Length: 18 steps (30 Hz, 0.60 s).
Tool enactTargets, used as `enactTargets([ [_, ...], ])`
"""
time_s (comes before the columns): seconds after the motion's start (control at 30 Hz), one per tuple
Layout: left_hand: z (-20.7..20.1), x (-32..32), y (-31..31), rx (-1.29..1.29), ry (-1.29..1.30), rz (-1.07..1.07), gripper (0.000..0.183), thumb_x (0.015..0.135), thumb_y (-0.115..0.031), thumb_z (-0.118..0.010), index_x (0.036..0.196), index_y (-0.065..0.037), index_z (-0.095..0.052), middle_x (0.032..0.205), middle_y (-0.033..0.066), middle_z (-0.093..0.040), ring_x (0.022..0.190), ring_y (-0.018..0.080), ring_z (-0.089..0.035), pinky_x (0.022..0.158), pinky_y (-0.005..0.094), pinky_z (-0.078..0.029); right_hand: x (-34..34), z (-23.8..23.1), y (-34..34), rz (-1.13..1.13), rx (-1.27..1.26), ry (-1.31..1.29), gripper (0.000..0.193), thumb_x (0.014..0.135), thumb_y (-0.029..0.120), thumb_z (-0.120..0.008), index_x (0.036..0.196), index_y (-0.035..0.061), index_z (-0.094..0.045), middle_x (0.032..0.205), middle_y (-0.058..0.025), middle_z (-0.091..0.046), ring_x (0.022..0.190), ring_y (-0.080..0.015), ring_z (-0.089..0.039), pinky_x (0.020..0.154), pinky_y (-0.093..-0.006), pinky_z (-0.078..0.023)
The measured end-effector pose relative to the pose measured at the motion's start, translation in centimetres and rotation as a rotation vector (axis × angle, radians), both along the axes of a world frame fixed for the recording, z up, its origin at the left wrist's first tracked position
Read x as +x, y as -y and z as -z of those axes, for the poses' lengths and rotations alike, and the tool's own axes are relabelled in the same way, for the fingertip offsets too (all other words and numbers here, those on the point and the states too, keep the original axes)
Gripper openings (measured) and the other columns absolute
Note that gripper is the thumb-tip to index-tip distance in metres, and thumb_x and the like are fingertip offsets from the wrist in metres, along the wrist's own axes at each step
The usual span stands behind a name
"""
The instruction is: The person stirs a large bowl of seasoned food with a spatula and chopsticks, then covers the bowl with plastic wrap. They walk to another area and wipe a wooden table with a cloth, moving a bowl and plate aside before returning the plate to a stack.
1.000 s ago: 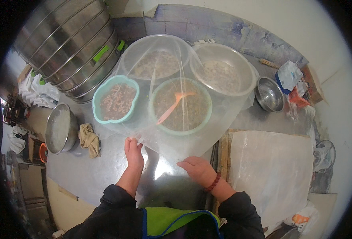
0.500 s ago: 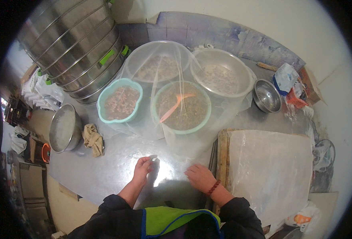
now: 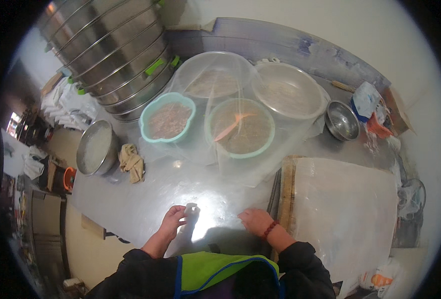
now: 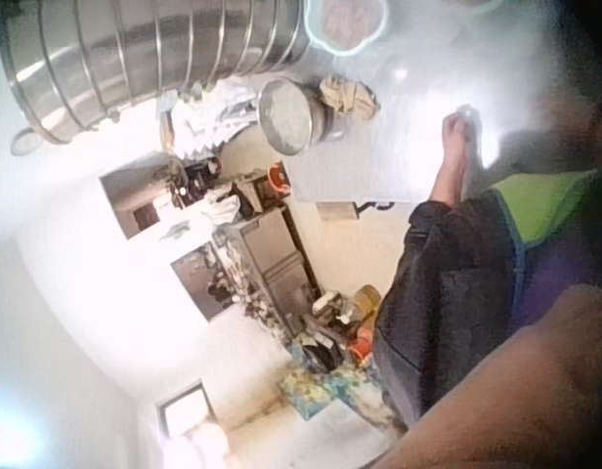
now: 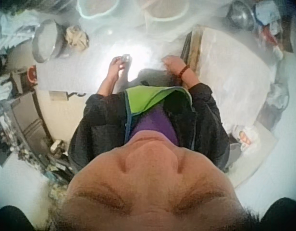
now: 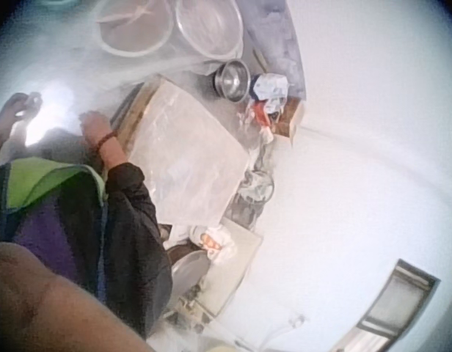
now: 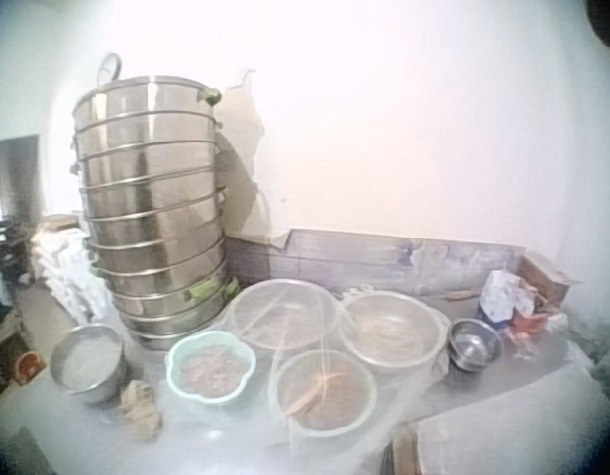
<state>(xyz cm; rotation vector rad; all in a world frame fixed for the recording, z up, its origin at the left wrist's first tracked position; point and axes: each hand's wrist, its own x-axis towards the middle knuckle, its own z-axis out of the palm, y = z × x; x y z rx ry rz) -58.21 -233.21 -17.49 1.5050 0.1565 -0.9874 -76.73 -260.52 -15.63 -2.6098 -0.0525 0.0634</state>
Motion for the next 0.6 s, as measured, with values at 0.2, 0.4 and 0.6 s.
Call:
enactTargets([
  [0.2, -1.1, -1.1, -3.4, 0.035, 0.056, -0.018, 0.025, 0.087, -0.016, -0.056, 0.11, -0.008, -0.052, 0.102, 0.0041, -0.056, 0.093, 0.0151, -0.053, 0.075, 0.0297, -0.044, 0.1, -0.2, -2.3, -0.05, -0.006, -0.11, 0.021, 0.081, 0.017, -0.055, 0.099, 0.0087, -0.062, 0.093, -0.0106, -0.061, 0.087, -0.0306, -0.059, 0.076, -0.04, -0.049],
  [0.4, -2.3, -1.7, -7.7, 0.042, 0.104, -0.014, 0.027, 0.086, -0.015, -0.057, 0.112, -0.007, -0.052, 0.106, 0.0055, -0.054, 0.095, 0.016, -0.052, 0.078, 0.0309, -0.046, -0.1, -0.8, -5.4, -0.043, -0.028, -0.162, 0.021, 0.082, 0.021, -0.053, 0.097, 0.0092, -0.062, 0.095, -0.0119, -0.062, 0.091, -0.0306, -0.058, 0.08, -0.0417, -0.048],
  [0.6, -3.4, -2.5, -17.2, 0.056, 0.096, -0.134, 0.032, 0.084, -0.014, -0.058, 0.114, -0.006, -0.051, 0.106, 0.0056, -0.055, 0.096, 0.0165, -0.052, 0.079, 0.0307, -0.046, 2.4, -1.3, -11.9, -0.159, -0.122, -0.232, 0.023, 0.083, 0.02, -0.052, 0.101, 0.0107, -0.061, 0.099, -0.0123, -0.062, 0.094, -0.0302, -0.058, 0.082, -0.0422, -0.047],
])
